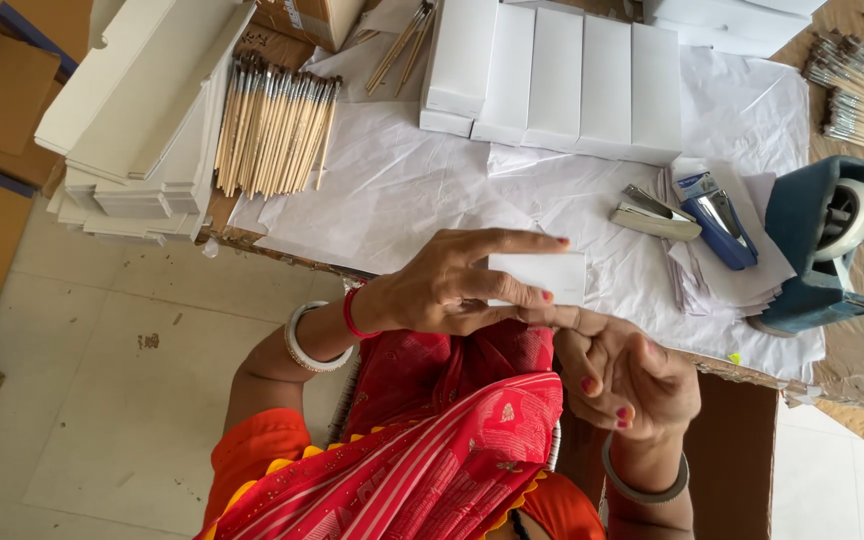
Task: The person packages paint brushes by wrapping them in bubble wrap, placing them into a cardboard box, and then closing the box.
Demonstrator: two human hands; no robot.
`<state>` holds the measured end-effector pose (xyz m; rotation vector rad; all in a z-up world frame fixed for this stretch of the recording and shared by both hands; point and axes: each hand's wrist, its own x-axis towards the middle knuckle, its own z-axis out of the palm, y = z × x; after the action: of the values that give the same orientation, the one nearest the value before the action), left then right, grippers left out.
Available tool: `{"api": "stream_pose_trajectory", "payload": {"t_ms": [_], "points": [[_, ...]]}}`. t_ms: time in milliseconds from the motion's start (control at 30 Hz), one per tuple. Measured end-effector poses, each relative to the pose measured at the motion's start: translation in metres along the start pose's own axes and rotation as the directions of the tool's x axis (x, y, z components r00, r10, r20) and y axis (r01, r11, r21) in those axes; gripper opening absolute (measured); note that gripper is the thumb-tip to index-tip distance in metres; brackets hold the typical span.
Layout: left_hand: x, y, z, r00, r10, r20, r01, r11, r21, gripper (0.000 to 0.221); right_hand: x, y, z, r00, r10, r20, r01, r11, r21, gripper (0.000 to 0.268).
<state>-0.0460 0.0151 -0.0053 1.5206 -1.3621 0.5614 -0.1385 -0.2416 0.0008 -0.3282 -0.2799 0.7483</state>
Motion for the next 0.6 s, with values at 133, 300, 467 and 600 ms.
{"api": "stream_pose_trajectory", "payload": {"t_ms": [133,300,467,600], "points": [[0.003,-0.022,-0.017,0.978,0.175,0.116,-0.198,0.954,0.227,0.038,0.019,-0.014,-0.032,0.995,0.04,0.089,-0.047,0.996,0.074,0.084],[0.01,-0.026,-0.038,0.892,0.286,0.351,-0.411,0.837,0.361,0.047,0.018,-0.006,-0.031,0.996,0.041,0.083,-0.052,0.99,0.134,0.072],[-0.03,-0.033,-0.002,0.936,0.263,0.235,-0.323,0.906,0.275,0.06,0.014,0.018,-0.048,0.996,0.023,-0.083,-0.026,0.999,-0.041,0.072],[-0.086,-0.039,0.047,0.999,0.03,0.026,-0.031,0.999,0.038,0.078,-0.006,0.036,-0.075,0.949,-0.082,-0.303,0.014,0.975,-0.221,0.074]]}}
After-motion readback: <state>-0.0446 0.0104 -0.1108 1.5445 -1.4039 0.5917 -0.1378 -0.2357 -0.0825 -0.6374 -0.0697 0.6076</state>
